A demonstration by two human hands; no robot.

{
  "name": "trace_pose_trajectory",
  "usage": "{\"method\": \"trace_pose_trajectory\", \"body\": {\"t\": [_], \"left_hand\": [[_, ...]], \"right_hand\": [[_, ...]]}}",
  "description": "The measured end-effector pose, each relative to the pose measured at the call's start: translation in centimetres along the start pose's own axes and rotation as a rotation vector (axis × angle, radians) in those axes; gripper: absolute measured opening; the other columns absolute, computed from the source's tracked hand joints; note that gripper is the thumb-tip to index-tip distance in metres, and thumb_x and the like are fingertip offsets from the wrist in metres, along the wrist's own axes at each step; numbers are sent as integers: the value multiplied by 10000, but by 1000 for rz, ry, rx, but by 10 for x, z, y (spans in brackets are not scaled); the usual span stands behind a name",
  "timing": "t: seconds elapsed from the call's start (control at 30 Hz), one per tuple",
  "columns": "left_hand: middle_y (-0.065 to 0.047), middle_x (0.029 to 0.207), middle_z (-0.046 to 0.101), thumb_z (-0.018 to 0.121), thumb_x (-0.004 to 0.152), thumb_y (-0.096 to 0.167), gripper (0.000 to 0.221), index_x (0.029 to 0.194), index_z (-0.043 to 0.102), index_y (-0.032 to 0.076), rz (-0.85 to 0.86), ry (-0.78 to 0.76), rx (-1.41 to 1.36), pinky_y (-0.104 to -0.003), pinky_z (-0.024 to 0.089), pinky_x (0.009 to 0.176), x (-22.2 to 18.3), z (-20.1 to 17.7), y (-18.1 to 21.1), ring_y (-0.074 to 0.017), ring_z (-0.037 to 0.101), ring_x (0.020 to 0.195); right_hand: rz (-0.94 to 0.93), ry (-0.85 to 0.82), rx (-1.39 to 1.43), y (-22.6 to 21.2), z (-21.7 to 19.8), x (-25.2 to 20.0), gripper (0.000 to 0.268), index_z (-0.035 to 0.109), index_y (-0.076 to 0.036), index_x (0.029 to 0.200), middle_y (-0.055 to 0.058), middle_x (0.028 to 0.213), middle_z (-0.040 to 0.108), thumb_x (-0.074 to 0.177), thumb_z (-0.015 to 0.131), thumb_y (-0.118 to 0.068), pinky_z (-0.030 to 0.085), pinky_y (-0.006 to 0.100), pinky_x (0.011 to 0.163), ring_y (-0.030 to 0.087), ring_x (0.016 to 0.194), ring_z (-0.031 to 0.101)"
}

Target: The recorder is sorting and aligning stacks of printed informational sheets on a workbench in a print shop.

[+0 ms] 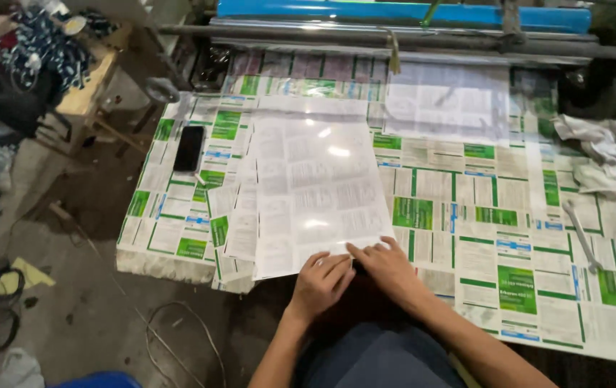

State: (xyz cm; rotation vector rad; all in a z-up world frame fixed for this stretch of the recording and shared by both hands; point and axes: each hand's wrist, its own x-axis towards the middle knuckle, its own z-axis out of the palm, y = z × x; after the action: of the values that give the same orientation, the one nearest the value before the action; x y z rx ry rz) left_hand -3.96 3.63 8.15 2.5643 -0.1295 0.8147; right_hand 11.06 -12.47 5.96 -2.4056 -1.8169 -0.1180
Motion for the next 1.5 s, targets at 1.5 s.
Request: {"method": "trace_pose_trajectory", "body": {"t": [1.5], "left_hand": [[-123, 1451, 608, 562, 888, -45, 422, 1292, 618, 65, -164, -127, 332, -623, 342, 1179, -69, 30, -113, -335, 571, 1350]], "right_hand": [[629, 213, -235, 85, 58, -197, 413, 602, -216, 1308, 12, 1499, 630, 906, 681, -161, 362, 574, 1182, 271, 1398, 588]]}}
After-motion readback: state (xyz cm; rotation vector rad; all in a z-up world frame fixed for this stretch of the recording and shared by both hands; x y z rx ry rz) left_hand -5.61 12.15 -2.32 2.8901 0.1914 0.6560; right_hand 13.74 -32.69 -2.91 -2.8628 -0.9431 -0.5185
